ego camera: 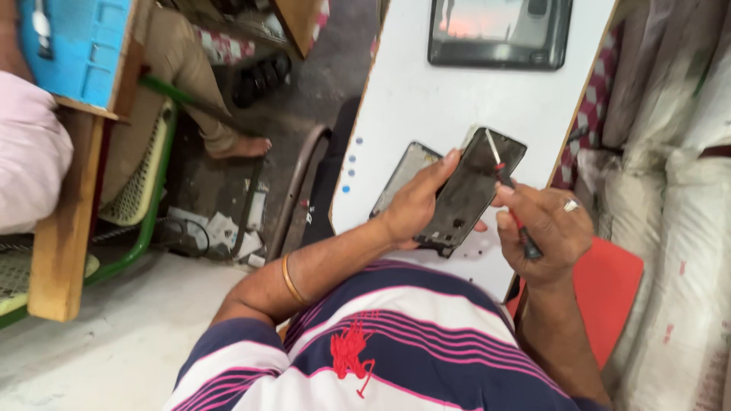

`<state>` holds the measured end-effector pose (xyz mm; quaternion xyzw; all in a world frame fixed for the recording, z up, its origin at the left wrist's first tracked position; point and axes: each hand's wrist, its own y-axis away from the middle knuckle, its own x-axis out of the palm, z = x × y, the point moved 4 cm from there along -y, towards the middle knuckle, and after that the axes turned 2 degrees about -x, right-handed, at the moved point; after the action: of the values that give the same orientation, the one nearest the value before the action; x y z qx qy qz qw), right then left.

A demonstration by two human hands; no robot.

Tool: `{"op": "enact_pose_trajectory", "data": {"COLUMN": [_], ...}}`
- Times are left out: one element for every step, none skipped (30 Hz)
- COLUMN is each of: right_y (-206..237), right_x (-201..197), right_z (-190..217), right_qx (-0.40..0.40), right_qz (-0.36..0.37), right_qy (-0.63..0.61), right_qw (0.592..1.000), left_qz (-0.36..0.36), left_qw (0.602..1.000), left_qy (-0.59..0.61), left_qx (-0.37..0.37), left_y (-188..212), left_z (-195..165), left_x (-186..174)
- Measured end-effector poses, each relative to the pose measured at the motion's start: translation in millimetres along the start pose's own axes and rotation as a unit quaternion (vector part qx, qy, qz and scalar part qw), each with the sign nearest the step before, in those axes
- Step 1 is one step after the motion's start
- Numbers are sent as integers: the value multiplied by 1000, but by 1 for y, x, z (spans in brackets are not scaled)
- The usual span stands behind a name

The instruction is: The person uses a screwdriver to pry and scrape the interior of a disassembled mobile phone frame, then picks up a second phone frame and repeats the scraping action along the edges and corners.

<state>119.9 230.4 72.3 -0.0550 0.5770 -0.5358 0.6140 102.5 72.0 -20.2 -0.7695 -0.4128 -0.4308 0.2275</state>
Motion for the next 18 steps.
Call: {"op": "enact_pose_trajectory", "data": {"right_y": [4, 10, 17, 22, 26, 29, 33, 37, 41, 45, 48, 51, 54, 55, 55, 55, 56, 58], "right_x": [0, 0, -1, 0, 2, 5, 7, 10, 14, 18, 23, 29, 34, 40, 47, 52, 53, 53], "right_z": [-1, -5, -9, -14, -19, -24, -26, -24, -21, -17, -16, -15, -14, -15, -19, -22, -25, -29], "right_qx": [5, 58, 109, 158, 169, 181, 194, 184, 174, 162, 162, 162, 162, 162, 161, 160, 170, 180], "right_qz": [-6, -24, -45, -66, -85, -102, -119, -99, -78, -58, -48, -40, -31, -27, -24, -22, -23, -24], "right_qy": [-7, -46, -84, -123, -160, -198, -237, -209, -180, -153, -149, -144, -140, -156, -171, -186, -196, -207], "right_qw": [1000, 997, 989, 977, 969, 958, 945, 955, 965, 973, 974, 975, 976, 974, 972, 969, 965, 961], "left_qz": [-8, -15, -21, -7, 5, 15, 15, 13, 12, 7, 3, 0, 21, 42, 64, 67, 69, 71], "left_qw": [1000, 999, 999, 998, 996, 993, 991, 989, 986, 987, 987, 988, 988, 987, 985, 988, 990, 991], "left_qy": [13, 24, 34, 60, 86, 113, 130, 147, 165, 163, 159, 155, 155, 156, 156, 136, 117, 97], "left_qx": [-12, -23, -32, -23, -14, -4, -9, -13, -17, -12, -8, -4, 4, 11, 18, 29, 40, 52], "left_y": [1, 2, 1, -1, -2, -2, -2, -1, -1, -1, -1, -3, -5, -9, -15, -21, -27, -33], "left_z": [0, -2, -5, -10, -15, -18, -20, -20, -19, -18, -18, -18, -20, -23, -26, -32, -38, -44], "left_x": [0, -1, -2, -2, -2, -3, -5, -7, -10, -13, -17, -22, -26, -30, -35, -42, -51, -59]}}
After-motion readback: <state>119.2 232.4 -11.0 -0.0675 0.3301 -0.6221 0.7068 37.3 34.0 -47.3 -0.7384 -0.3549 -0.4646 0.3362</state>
